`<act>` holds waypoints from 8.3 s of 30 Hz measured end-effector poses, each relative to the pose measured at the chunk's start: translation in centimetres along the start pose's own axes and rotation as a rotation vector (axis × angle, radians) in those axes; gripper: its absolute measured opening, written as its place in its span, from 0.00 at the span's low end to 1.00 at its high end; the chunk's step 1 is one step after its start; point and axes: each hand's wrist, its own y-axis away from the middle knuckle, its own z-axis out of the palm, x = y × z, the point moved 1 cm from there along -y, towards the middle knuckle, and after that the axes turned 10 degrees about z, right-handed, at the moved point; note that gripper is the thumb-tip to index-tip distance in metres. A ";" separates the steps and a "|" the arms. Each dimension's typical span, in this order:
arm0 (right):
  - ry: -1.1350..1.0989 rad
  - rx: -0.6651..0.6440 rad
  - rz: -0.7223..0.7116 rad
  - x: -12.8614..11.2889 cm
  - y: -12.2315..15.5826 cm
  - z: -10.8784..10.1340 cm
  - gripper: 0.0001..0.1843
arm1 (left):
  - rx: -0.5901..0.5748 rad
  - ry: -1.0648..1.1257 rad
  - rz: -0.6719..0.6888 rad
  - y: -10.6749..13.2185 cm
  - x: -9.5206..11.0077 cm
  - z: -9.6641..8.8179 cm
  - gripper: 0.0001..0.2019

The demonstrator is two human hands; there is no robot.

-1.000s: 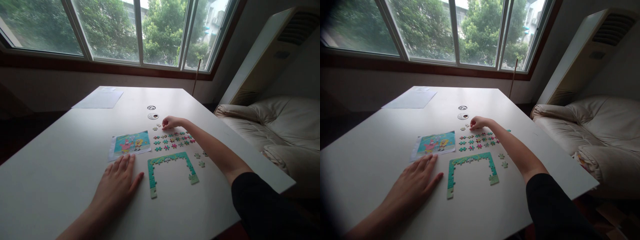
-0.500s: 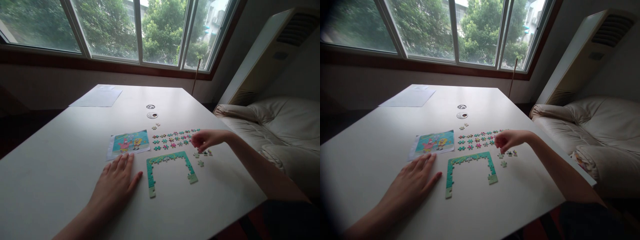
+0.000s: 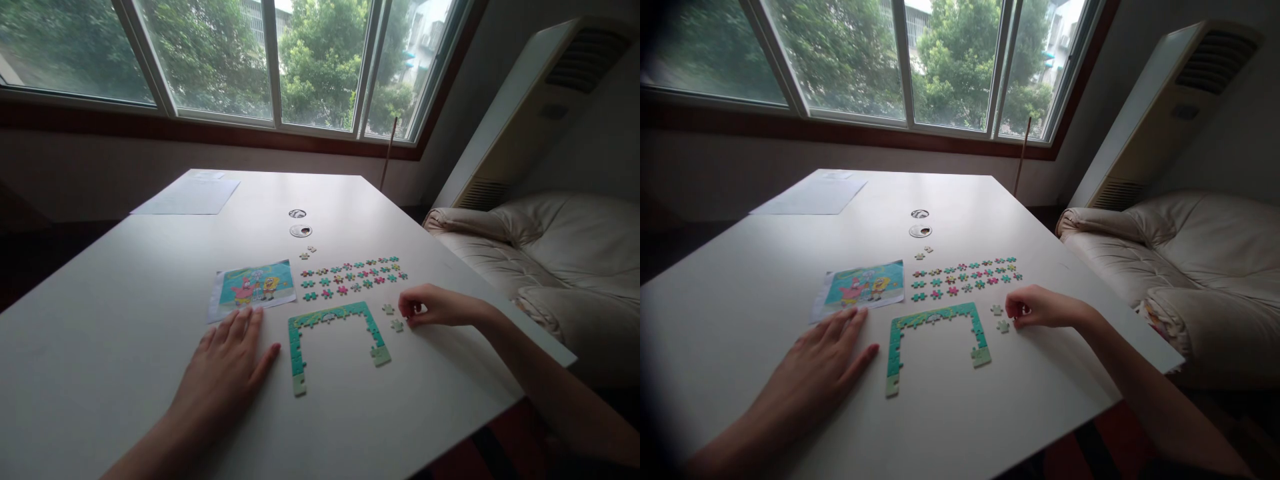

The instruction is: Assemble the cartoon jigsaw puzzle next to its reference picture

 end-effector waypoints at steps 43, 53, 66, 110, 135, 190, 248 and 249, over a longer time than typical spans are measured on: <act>0.328 0.430 -0.017 -9.3 -19.7 -3.8 0.13 | -0.242 -0.023 -0.048 -0.1 0.5 -2.3 0.33; -0.057 0.455 -0.004 -4.9 -7.6 -2.0 0.12 | -0.136 -0.005 -0.030 -0.1 0.2 -1.3 0.33; -0.307 0.172 0.255 3.7 1.9 1.5 0.16 | -0.051 0.015 -0.022 0.0 0.3 -0.7 0.33; -0.045 0.084 -0.187 -7.5 -14.5 -3.2 0.12 | 0.292 -0.050 0.208 0.9 0.0 -0.9 0.26; -0.180 -0.194 0.209 6.0 0.0 -2.7 0.17 | 0.313 -0.090 0.439 3.5 1.4 0.1 0.28; 0.020 0.257 0.189 7.9 -1.3 -3.3 0.17 | 0.335 0.114 0.707 3.9 2.7 -2.7 0.13; -0.348 -0.044 -0.118 -9.4 -2.8 5.0 0.08 | 0.376 0.178 0.734 2.9 3.3 -4.4 0.14; -0.308 -0.045 -0.139 -10.2 -3.0 5.5 0.07 | 0.375 0.176 0.738 2.9 3.3 -4.5 0.14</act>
